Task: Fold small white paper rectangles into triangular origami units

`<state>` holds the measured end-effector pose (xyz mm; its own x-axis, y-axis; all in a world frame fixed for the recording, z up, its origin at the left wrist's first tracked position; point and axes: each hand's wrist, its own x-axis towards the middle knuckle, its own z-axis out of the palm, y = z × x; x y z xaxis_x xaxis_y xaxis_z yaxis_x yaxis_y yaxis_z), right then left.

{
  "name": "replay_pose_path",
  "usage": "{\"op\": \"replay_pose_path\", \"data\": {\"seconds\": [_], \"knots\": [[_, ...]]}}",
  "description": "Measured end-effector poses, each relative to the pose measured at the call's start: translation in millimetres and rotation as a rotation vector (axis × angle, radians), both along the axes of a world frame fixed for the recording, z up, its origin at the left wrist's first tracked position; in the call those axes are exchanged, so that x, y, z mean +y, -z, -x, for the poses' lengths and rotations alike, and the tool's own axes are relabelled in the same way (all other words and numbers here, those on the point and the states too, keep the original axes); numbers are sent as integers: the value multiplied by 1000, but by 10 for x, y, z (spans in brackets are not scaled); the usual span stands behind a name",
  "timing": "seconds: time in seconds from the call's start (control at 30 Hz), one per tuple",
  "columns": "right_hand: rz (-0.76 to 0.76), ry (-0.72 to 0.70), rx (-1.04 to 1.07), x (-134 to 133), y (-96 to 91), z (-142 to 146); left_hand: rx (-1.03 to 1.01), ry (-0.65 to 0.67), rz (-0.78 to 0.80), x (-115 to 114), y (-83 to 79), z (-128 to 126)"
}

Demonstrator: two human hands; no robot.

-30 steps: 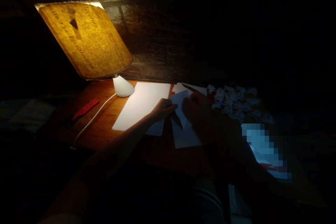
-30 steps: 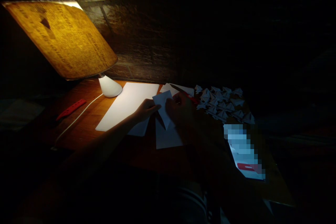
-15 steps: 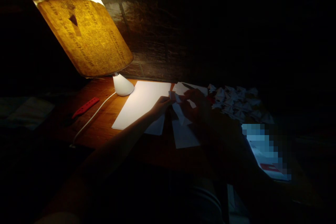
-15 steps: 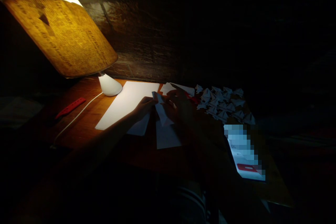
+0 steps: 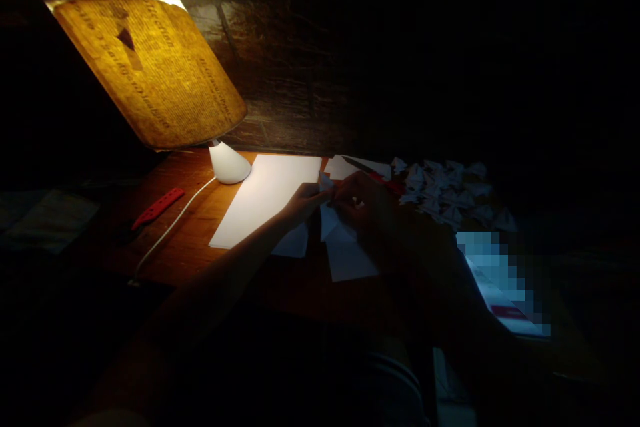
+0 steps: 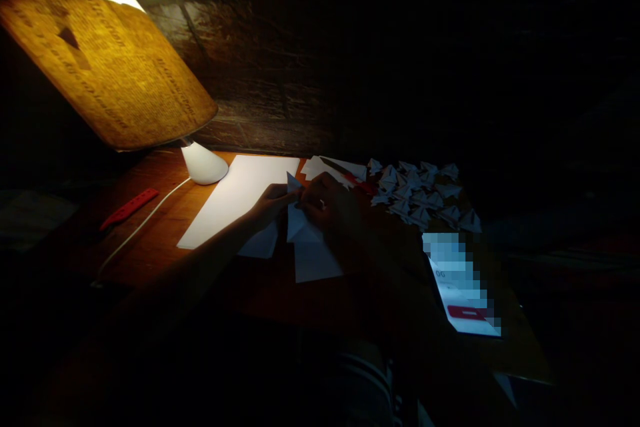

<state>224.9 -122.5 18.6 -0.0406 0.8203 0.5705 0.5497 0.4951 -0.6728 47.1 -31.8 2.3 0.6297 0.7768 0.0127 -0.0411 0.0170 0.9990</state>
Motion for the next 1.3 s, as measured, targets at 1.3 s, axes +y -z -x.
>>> {"op": "replay_pose_path", "data": {"seconds": [1.3], "knots": [[316,257,-116,-48,-34,44,41,8,10,-35,6,21]]}}
